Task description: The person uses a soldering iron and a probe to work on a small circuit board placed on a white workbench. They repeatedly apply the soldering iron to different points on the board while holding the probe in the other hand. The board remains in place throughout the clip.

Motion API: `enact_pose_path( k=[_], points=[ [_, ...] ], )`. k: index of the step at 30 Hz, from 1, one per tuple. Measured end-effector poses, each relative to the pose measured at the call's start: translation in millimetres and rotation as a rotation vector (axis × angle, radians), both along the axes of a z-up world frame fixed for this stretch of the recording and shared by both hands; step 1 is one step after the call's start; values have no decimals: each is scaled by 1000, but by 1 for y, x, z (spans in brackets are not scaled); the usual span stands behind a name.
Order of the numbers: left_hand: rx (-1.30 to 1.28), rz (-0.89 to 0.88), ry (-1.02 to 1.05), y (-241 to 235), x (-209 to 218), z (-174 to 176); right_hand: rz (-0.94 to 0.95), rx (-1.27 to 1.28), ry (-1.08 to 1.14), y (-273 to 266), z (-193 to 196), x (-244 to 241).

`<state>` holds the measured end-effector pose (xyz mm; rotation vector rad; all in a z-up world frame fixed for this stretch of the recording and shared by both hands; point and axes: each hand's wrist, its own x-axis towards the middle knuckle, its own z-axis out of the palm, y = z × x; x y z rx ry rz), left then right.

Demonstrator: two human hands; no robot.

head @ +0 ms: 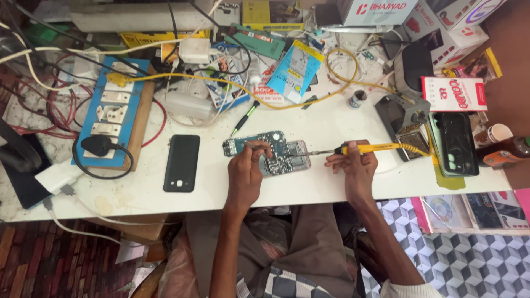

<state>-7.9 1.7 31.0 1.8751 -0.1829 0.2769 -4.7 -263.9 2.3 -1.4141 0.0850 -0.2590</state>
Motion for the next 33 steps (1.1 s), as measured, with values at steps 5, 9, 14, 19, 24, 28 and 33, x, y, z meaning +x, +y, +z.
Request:
enact_pose_path(
  k=[5, 9, 14, 19, 24, 28, 33],
  points=[
    [-55, -35, -118, 0, 0, -2, 67, -22, -18, 0, -2, 0],
    [-65, -36, -109, 0, 1, -2, 81, -75, -27, -1, -4, 1],
    [-61, -33, -96, 0, -1, -1, 86, -55, -42, -1, -4, 0],
    [-51, -22, -69, 0, 0, -3, 107, -47, -59, 0, -4, -1],
    [-80, -32, -130, 0, 1, -4, 71, -80, -46, -1, -7, 0],
    [-62, -26, -87, 0, 0, -4, 24, -93, -29, -3, -9, -1],
    [-71, -40, -114, 0, 0, -3, 67, -1, -39, -3, -7, 0]
  ],
)
